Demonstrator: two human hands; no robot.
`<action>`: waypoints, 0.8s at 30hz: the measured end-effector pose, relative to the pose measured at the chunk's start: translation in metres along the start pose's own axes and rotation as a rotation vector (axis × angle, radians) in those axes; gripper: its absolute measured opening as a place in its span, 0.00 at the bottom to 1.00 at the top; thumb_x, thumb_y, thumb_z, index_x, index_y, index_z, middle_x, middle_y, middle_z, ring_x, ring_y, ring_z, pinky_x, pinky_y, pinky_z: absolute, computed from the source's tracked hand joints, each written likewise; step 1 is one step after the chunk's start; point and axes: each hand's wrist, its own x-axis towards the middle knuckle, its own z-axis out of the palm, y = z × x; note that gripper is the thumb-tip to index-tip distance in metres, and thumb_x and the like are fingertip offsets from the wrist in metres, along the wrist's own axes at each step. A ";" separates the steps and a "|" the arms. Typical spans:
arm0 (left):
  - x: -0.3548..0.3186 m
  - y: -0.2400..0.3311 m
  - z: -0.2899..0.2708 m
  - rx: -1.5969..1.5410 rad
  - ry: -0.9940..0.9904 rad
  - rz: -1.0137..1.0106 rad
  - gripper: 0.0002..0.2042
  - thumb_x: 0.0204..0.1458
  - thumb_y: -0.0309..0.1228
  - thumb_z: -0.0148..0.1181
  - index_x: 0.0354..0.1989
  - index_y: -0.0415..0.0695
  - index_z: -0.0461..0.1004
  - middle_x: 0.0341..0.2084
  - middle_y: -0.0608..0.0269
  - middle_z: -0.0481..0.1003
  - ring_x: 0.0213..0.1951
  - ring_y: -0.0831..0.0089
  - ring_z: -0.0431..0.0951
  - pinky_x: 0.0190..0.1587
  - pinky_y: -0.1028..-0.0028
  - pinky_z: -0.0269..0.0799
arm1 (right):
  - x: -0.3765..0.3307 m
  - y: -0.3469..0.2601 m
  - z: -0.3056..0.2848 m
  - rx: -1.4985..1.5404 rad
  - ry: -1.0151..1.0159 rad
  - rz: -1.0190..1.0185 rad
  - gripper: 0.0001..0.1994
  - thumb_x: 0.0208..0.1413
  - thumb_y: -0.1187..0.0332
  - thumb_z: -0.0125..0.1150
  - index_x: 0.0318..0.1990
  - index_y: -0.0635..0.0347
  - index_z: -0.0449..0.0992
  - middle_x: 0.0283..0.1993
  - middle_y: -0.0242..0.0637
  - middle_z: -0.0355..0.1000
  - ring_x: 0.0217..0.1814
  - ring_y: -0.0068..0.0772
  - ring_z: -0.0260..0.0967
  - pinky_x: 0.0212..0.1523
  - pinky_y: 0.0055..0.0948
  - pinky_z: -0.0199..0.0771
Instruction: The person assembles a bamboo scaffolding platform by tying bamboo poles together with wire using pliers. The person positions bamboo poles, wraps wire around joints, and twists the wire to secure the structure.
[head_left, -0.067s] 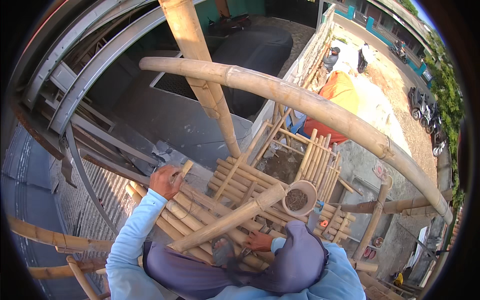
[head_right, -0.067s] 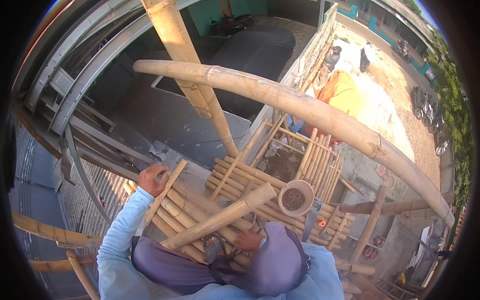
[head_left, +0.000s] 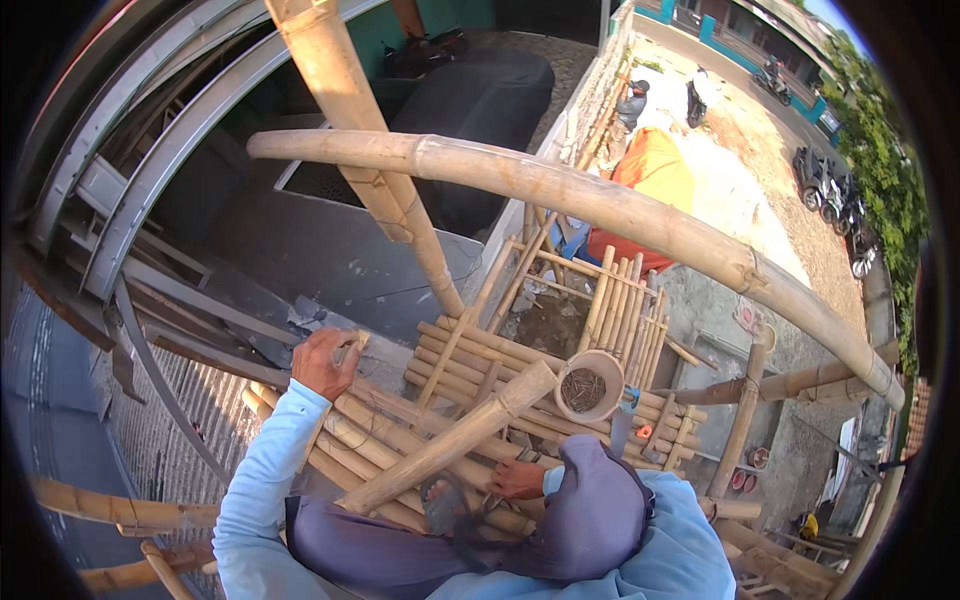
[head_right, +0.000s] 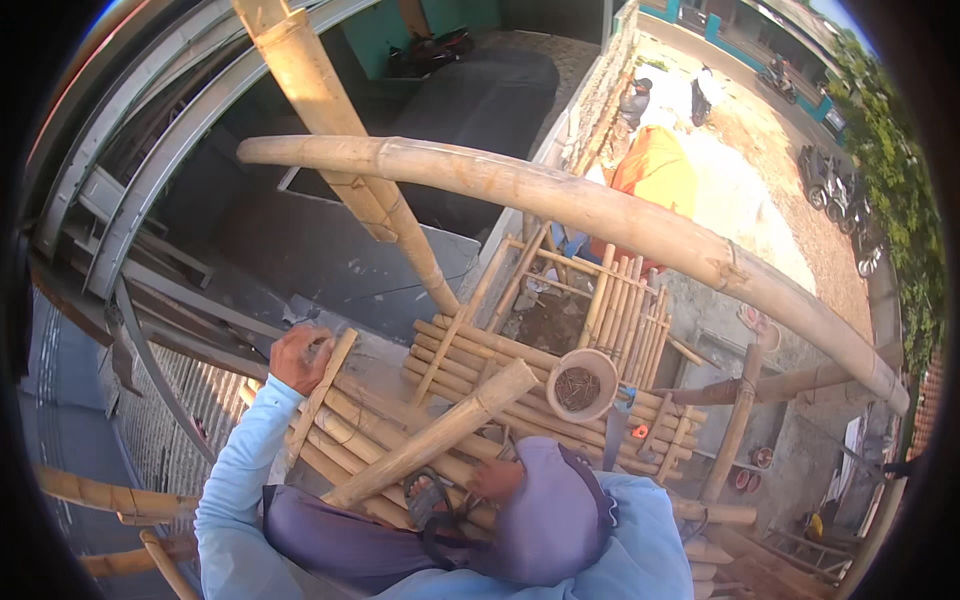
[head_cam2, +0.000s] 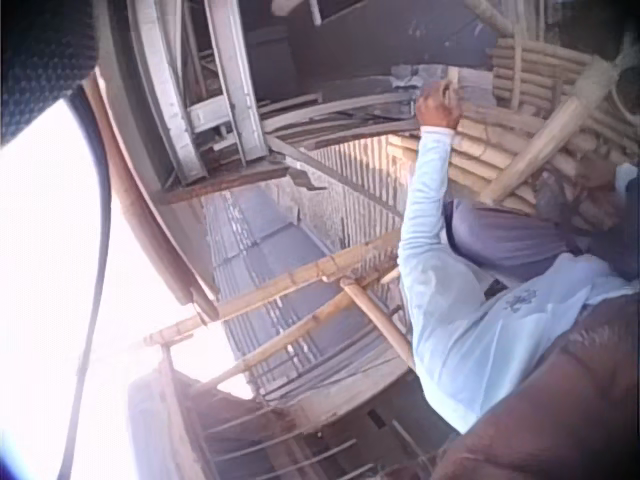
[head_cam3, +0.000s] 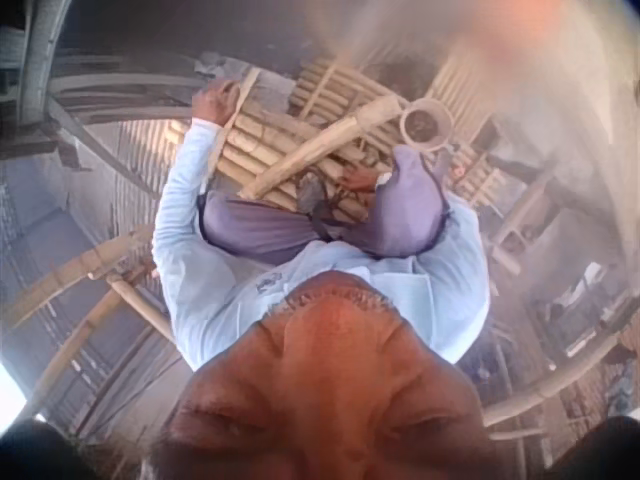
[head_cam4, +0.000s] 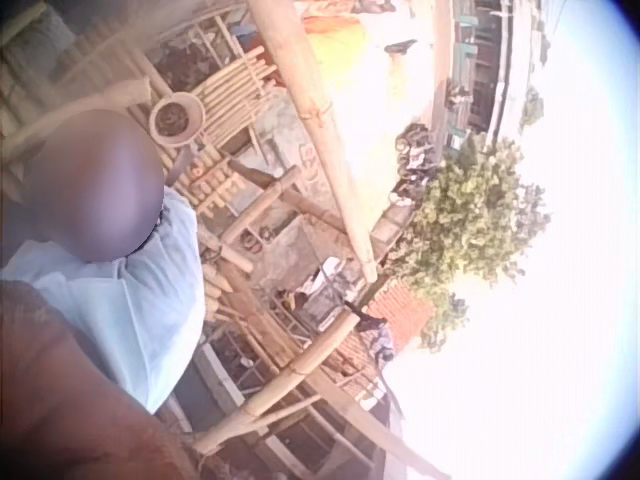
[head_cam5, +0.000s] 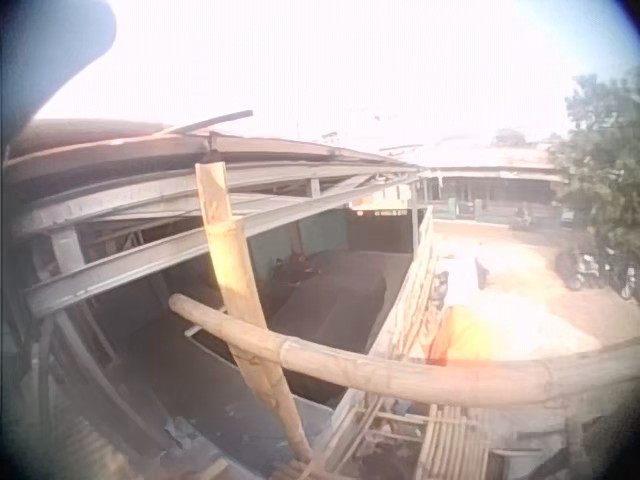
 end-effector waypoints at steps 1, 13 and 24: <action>0.036 0.039 -0.003 -0.071 0.010 0.117 0.07 0.48 0.23 0.67 0.35 0.41 0.79 0.33 0.52 0.80 0.38 0.50 0.80 0.44 0.61 0.76 | -0.007 0.001 0.007 0.055 0.013 0.036 0.14 0.64 0.62 0.51 0.51 0.57 0.73 0.44 0.41 0.75 0.45 0.45 0.73 0.50 0.41 0.69; 0.216 0.293 0.093 -0.008 0.156 0.679 0.40 0.36 0.34 0.78 0.63 0.50 0.68 0.64 0.52 0.67 0.66 0.49 0.65 0.69 0.53 0.56 | -0.359 -0.069 -0.125 0.671 0.915 1.902 0.21 0.54 0.65 0.60 0.53 0.68 0.73 0.39 0.55 0.78 0.40 0.58 0.76 0.44 0.47 0.74; 0.252 0.325 0.119 0.204 0.056 0.542 0.29 0.37 0.38 0.77 0.50 0.46 0.73 0.38 0.60 0.75 0.43 0.56 0.77 0.48 0.59 0.72 | -0.630 -0.080 -0.241 0.029 1.078 2.419 0.19 0.56 0.65 0.60 0.54 0.64 0.77 0.45 0.60 0.76 0.45 0.61 0.75 0.49 0.47 0.73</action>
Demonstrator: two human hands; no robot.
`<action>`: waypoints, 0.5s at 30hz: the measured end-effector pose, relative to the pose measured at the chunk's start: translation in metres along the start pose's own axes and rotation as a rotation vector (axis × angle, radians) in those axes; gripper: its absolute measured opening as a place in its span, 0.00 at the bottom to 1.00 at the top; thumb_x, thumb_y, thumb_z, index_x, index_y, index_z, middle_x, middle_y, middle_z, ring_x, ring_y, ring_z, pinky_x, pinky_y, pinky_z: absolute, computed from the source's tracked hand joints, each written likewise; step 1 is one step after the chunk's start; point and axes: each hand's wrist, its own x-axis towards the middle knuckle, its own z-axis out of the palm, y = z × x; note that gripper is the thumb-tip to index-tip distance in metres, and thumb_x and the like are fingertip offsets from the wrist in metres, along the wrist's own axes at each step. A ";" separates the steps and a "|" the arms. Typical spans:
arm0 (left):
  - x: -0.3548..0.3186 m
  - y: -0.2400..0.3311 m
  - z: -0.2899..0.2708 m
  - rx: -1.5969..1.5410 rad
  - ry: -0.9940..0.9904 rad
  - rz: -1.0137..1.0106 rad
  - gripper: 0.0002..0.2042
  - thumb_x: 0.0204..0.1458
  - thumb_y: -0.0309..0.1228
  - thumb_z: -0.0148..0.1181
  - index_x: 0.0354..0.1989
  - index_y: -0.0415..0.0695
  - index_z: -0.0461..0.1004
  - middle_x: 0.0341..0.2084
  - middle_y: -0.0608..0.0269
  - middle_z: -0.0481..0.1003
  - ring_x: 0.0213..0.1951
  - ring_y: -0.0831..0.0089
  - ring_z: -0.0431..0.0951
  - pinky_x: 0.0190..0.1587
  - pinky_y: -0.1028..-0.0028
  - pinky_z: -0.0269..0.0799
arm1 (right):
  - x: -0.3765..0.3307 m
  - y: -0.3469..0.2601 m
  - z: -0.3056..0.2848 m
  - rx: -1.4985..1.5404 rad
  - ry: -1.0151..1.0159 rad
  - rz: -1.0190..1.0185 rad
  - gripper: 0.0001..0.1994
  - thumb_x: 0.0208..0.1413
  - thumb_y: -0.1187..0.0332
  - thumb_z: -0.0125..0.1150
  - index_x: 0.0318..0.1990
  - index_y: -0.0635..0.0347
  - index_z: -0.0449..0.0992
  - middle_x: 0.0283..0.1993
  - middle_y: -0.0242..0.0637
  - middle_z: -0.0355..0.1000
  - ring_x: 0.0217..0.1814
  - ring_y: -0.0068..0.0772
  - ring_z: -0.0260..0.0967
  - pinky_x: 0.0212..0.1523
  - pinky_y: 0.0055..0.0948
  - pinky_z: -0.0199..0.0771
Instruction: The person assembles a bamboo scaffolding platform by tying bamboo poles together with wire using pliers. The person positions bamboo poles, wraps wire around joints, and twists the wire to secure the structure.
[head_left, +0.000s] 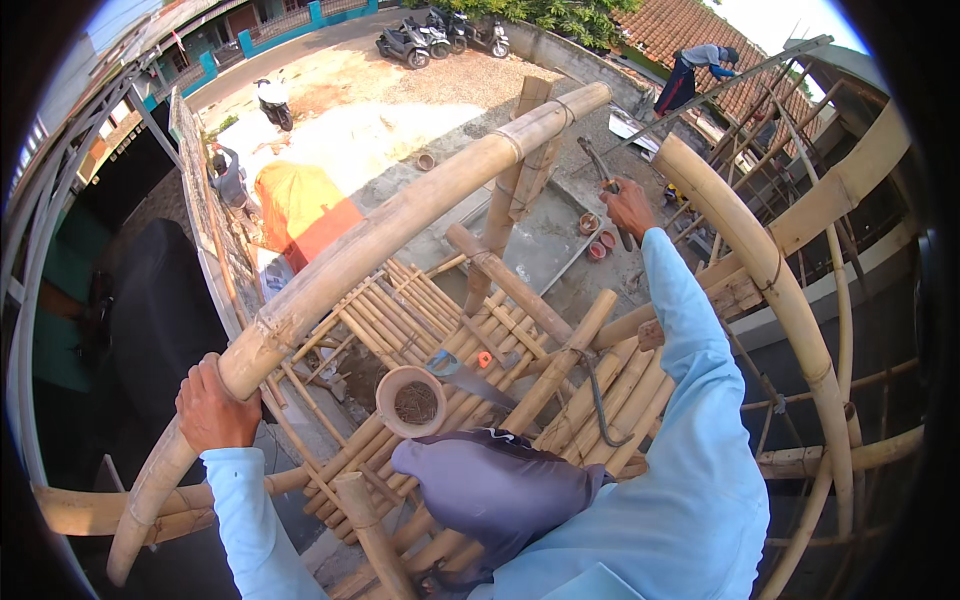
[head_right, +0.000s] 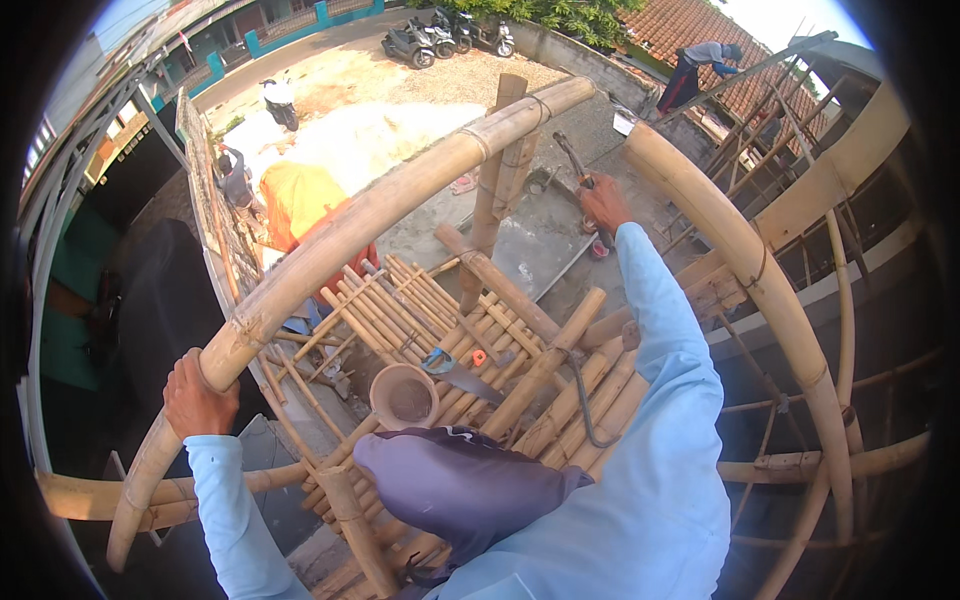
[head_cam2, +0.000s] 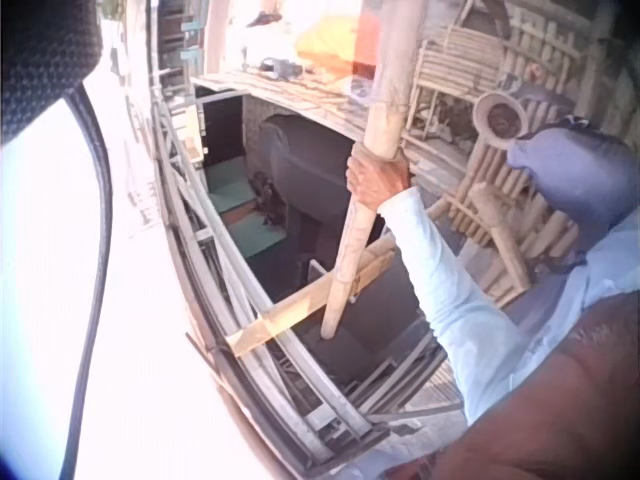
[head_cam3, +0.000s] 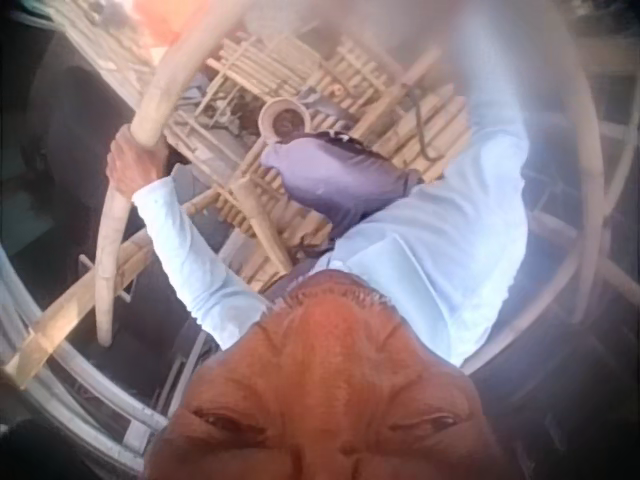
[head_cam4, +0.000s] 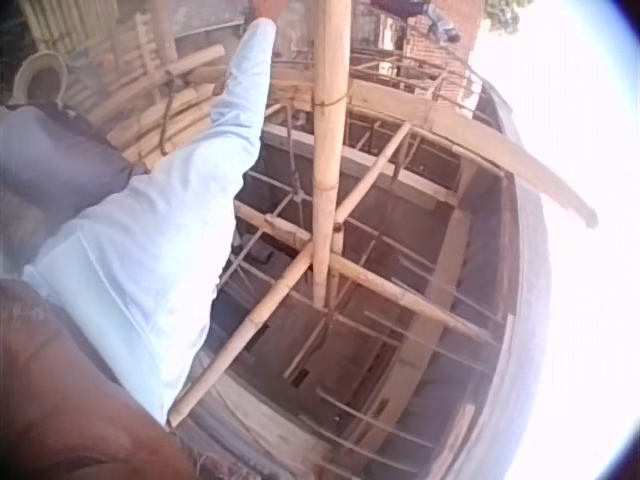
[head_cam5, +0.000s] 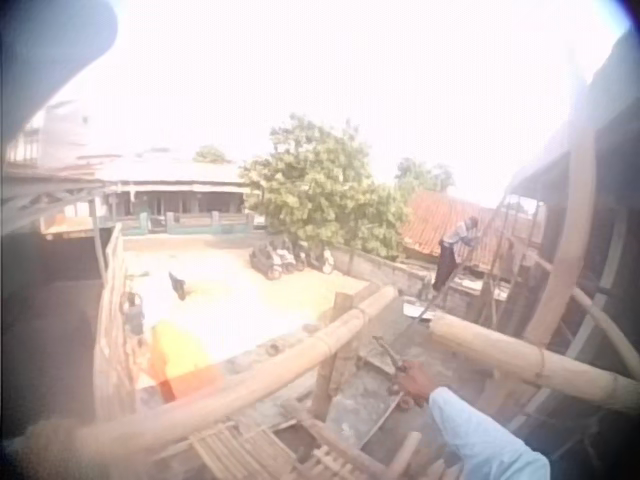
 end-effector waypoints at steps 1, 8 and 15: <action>0.000 0.002 0.002 0.016 0.012 0.002 0.29 0.37 0.37 0.77 0.50 0.46 0.73 0.38 0.60 0.75 0.43 0.56 0.77 0.48 0.59 0.72 | 0.009 0.002 -0.006 -0.082 0.036 -0.034 0.21 0.54 0.66 0.59 0.54 0.64 0.77 0.47 0.62 0.76 0.50 0.62 0.74 0.53 0.49 0.72; 0.001 0.006 0.001 -0.001 0.034 -0.018 0.27 0.34 0.32 0.75 0.48 0.46 0.75 0.37 0.59 0.75 0.43 0.55 0.77 0.49 0.58 0.73 | 0.054 0.019 -0.019 -0.161 0.087 -0.171 0.26 0.52 0.71 0.50 0.61 0.63 0.72 0.50 0.63 0.76 0.58 0.66 0.72 0.60 0.52 0.69; 0.001 0.009 0.003 -0.002 0.056 -0.001 0.28 0.33 0.31 0.74 0.49 0.45 0.74 0.37 0.58 0.75 0.42 0.54 0.76 0.49 0.58 0.73 | 0.095 0.025 -0.029 -0.343 -0.059 -0.148 0.25 0.51 0.73 0.49 0.59 0.60 0.73 0.45 0.65 0.77 0.54 0.66 0.74 0.55 0.54 0.71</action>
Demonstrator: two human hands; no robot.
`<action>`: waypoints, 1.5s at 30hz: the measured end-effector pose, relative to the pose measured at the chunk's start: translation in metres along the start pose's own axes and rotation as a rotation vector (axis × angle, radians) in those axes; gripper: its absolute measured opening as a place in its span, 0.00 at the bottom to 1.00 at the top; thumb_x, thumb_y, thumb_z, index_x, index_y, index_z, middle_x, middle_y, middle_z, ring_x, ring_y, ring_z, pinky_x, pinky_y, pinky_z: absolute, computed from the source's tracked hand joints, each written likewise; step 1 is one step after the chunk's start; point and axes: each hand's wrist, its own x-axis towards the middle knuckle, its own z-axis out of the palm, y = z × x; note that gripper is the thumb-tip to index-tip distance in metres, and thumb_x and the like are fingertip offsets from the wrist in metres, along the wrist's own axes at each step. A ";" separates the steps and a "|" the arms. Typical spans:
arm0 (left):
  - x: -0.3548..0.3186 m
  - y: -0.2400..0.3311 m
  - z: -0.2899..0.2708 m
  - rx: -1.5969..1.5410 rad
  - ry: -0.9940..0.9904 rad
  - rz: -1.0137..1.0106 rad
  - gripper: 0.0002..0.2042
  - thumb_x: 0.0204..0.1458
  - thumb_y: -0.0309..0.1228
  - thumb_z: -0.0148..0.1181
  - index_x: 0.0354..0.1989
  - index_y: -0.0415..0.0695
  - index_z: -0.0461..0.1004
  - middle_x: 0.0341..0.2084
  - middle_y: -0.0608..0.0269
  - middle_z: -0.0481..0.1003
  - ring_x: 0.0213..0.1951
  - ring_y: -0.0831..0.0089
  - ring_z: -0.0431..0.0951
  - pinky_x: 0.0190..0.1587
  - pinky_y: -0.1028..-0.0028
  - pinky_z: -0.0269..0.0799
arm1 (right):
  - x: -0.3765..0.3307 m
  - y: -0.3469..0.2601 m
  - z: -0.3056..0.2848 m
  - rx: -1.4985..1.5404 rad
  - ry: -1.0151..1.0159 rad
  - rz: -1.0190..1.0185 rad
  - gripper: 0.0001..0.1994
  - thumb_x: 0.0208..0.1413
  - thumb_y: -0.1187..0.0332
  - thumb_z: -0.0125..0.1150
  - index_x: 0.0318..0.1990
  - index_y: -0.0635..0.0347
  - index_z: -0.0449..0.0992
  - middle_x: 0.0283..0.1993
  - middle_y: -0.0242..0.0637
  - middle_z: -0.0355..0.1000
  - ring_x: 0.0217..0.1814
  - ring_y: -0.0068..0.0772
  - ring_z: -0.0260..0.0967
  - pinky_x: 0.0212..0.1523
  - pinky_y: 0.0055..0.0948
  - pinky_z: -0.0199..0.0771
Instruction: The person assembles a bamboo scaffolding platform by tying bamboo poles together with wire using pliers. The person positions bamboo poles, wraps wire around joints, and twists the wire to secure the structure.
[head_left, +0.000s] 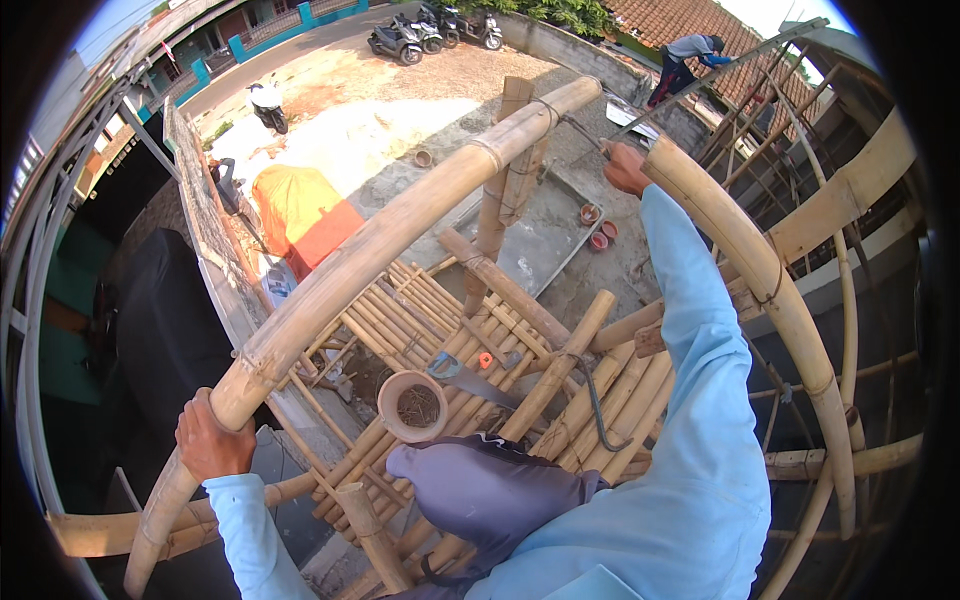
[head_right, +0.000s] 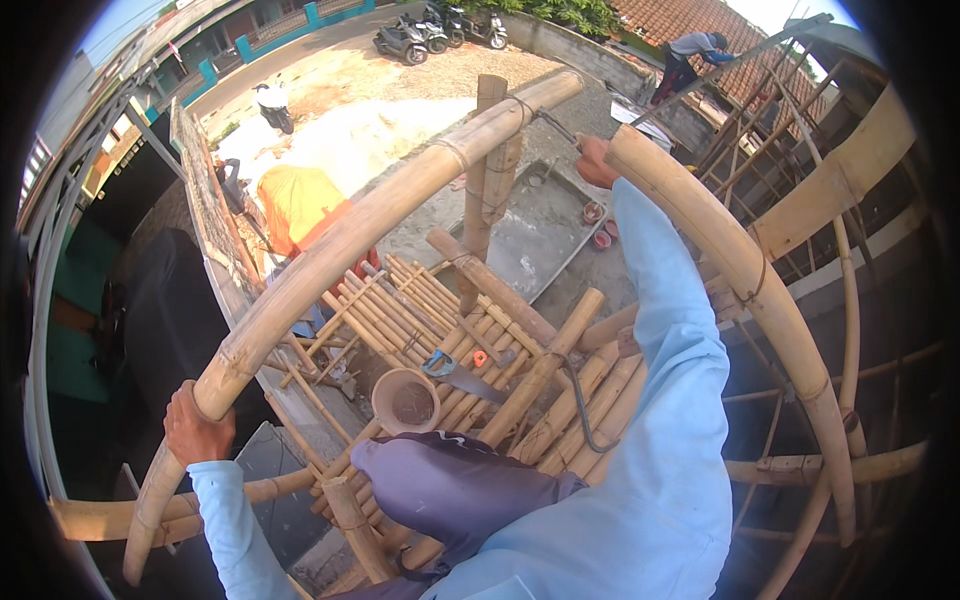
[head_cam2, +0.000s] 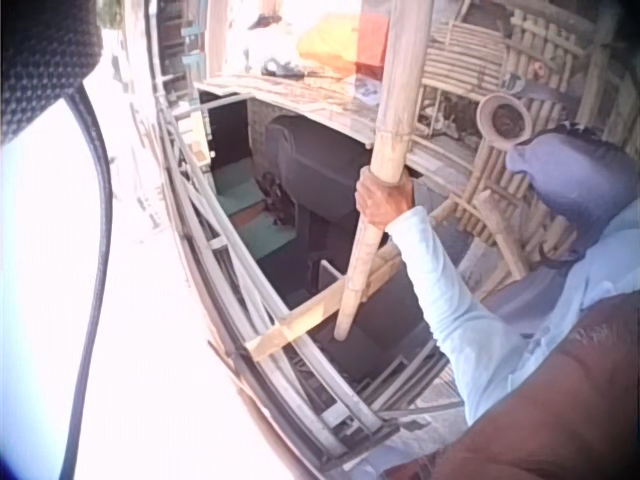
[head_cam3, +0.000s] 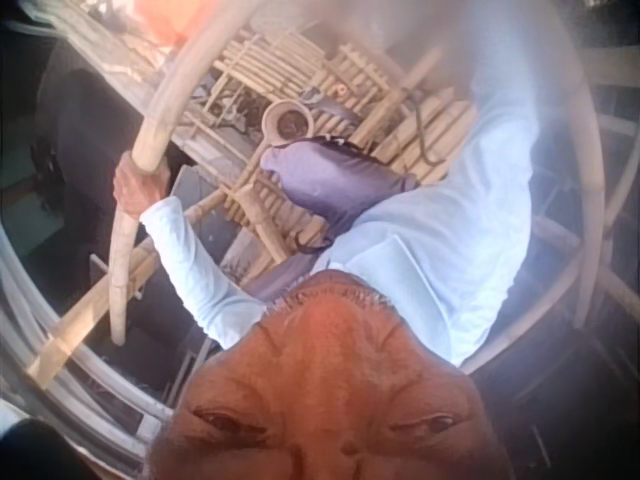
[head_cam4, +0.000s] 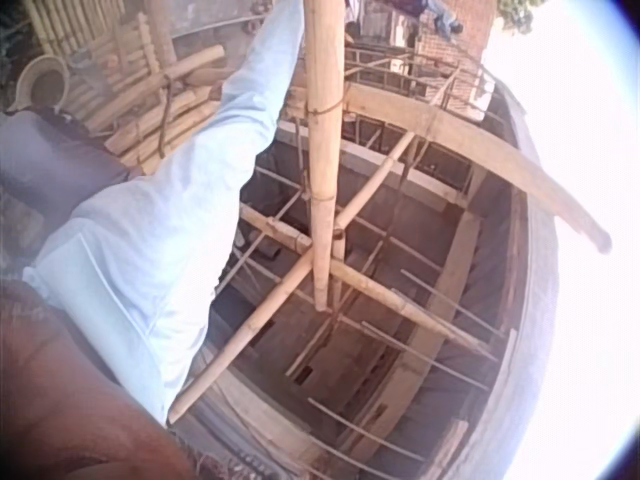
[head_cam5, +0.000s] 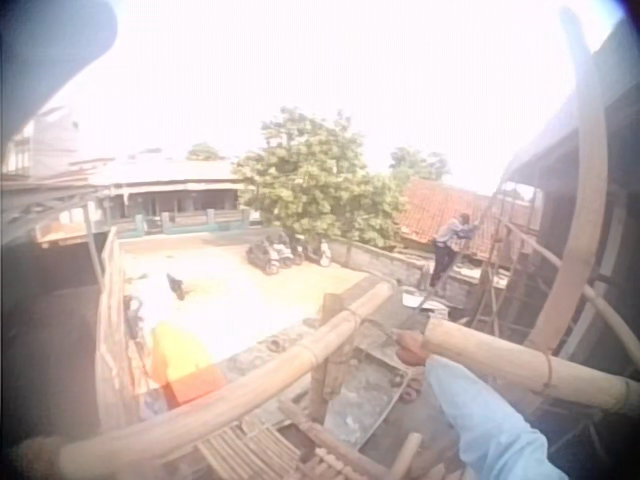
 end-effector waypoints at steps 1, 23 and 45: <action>0.000 0.001 0.002 -0.007 0.003 0.004 0.28 0.33 0.31 0.74 0.49 0.45 0.74 0.37 0.58 0.75 0.42 0.54 0.76 0.49 0.58 0.73 | 0.002 0.007 -0.002 -0.012 -0.018 -0.004 0.25 0.50 0.74 0.48 0.58 0.63 0.73 0.44 0.65 0.76 0.53 0.66 0.74 0.54 0.55 0.71; 0.000 -0.003 0.001 0.025 -0.013 0.000 0.29 0.33 0.30 0.73 0.50 0.46 0.73 0.38 0.57 0.75 0.43 0.53 0.76 0.49 0.58 0.72 | -0.009 -0.026 -0.027 -0.092 0.079 -0.101 0.15 0.53 0.73 0.52 0.46 0.69 0.76 0.39 0.66 0.76 0.46 0.68 0.75 0.49 0.58 0.73; 0.000 0.000 0.003 -0.010 0.014 0.031 0.29 0.33 0.28 0.73 0.50 0.44 0.73 0.38 0.56 0.74 0.43 0.50 0.76 0.49 0.56 0.71 | -0.003 -0.013 0.079 0.266 0.301 0.157 0.25 0.53 0.57 0.69 0.53 0.62 0.72 0.47 0.53 0.75 0.51 0.54 0.74 0.51 0.46 0.72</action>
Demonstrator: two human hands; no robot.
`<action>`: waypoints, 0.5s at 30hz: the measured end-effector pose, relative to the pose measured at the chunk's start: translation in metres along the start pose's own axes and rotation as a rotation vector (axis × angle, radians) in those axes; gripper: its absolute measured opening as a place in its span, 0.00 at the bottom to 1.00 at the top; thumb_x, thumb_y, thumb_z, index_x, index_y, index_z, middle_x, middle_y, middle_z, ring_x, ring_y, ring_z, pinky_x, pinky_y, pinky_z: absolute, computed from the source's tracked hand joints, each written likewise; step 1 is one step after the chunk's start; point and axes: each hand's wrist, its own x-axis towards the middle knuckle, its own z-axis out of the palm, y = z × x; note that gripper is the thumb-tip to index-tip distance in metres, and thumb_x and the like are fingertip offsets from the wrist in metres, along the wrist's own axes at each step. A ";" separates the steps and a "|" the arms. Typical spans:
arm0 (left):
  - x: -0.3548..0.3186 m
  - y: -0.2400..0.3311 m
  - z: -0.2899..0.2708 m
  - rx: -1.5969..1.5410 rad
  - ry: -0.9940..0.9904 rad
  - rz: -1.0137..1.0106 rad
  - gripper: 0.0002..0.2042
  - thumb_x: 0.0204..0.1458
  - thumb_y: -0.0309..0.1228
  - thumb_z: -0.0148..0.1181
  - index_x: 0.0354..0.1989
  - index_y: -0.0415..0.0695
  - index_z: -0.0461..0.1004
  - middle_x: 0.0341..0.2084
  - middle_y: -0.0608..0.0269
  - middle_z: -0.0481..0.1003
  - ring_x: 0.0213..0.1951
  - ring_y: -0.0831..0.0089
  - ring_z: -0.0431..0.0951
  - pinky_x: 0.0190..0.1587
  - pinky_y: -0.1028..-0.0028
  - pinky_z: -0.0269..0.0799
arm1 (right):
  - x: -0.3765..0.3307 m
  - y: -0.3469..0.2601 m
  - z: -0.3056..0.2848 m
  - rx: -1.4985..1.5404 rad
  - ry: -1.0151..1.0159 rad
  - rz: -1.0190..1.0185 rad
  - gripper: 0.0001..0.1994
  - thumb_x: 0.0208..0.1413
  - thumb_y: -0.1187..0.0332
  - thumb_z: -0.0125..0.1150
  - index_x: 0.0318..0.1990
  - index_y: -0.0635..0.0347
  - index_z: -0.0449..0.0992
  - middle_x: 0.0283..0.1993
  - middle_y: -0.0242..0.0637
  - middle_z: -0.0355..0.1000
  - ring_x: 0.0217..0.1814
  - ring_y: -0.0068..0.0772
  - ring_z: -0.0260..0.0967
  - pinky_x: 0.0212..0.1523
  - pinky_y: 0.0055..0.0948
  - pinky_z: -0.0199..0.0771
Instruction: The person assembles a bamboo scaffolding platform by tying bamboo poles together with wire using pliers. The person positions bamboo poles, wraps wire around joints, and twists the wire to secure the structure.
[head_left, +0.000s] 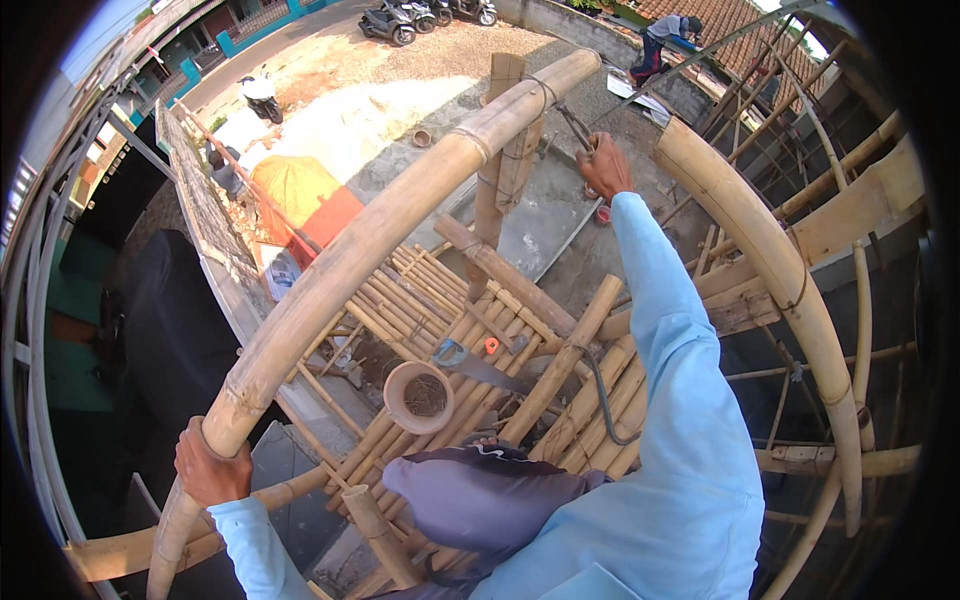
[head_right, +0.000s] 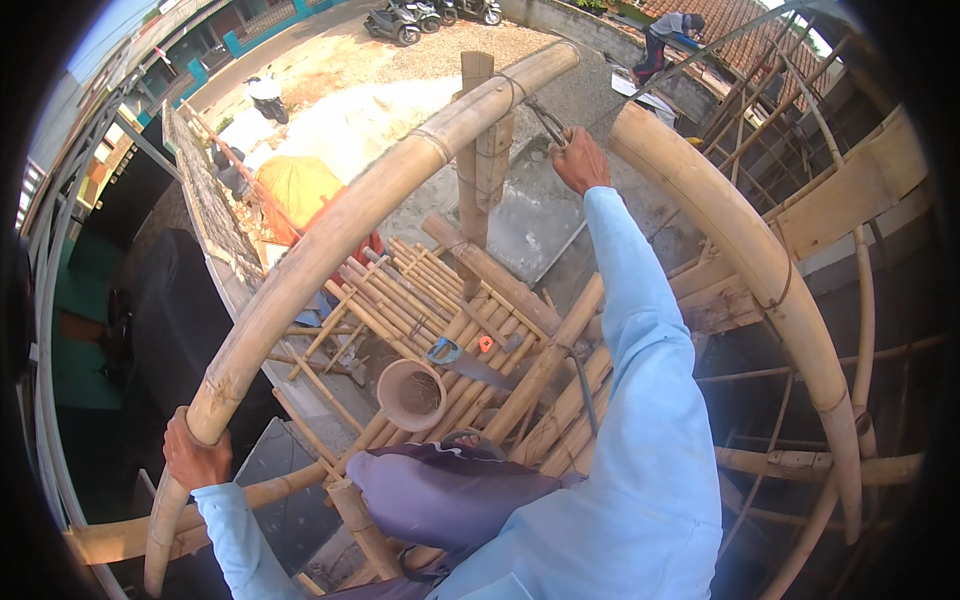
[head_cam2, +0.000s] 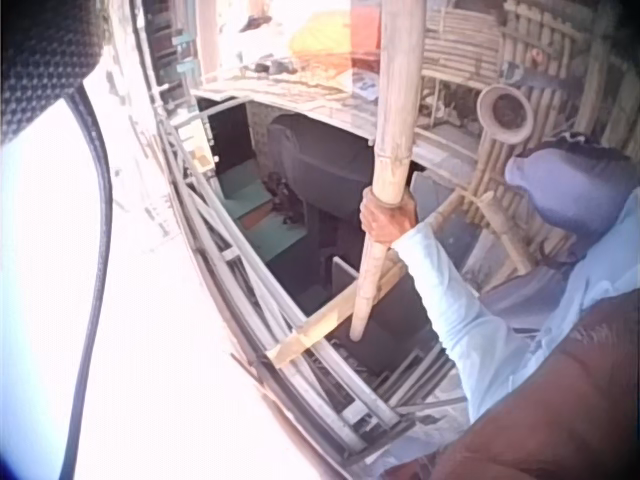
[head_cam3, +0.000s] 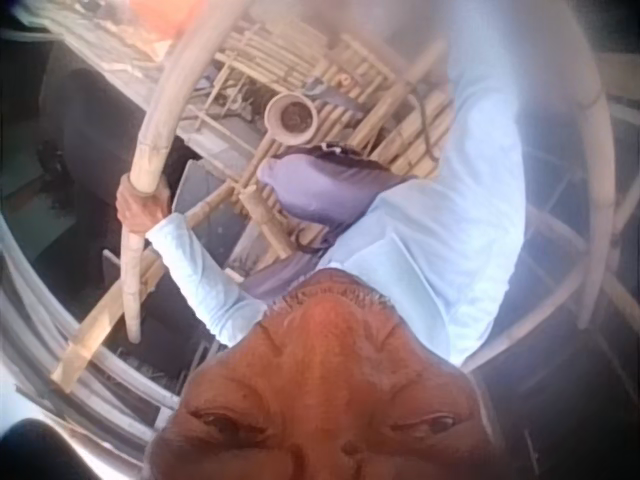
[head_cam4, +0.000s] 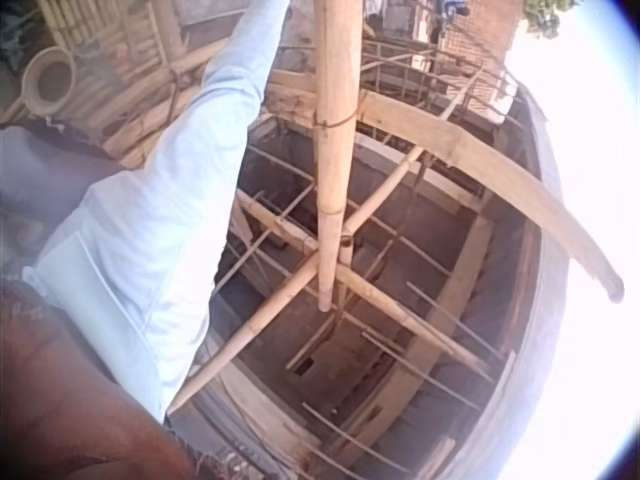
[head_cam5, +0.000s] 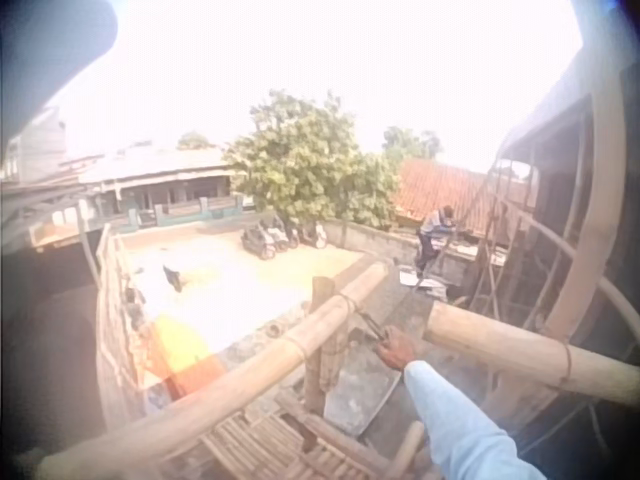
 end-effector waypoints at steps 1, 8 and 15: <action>0.001 0.001 0.001 -0.001 -0.004 -0.001 0.29 0.33 0.29 0.73 0.49 0.44 0.73 0.38 0.56 0.74 0.43 0.50 0.76 0.49 0.56 0.71 | -0.005 0.003 0.001 -0.096 0.101 -0.014 0.26 0.52 0.57 0.69 0.54 0.61 0.71 0.46 0.52 0.74 0.51 0.53 0.74 0.50 0.46 0.71; 0.002 0.003 -0.002 0.005 -0.003 -0.007 0.28 0.34 0.29 0.73 0.49 0.45 0.73 0.36 0.56 0.73 0.43 0.50 0.76 0.48 0.56 0.71 | -0.059 -0.032 -0.013 -0.331 0.257 -0.136 0.33 0.44 0.57 0.76 0.56 0.58 0.68 0.43 0.43 0.72 0.42 0.48 0.76 0.42 0.46 0.77; -0.001 0.003 -0.003 0.018 0.009 -0.015 0.27 0.34 0.31 0.73 0.49 0.45 0.74 0.37 0.57 0.74 0.43 0.51 0.76 0.49 0.56 0.71 | -0.065 -0.062 -0.028 -0.085 -0.074 0.076 0.39 0.42 0.46 0.79 0.51 0.69 0.66 0.41 0.58 0.78 0.42 0.61 0.79 0.43 0.48 0.79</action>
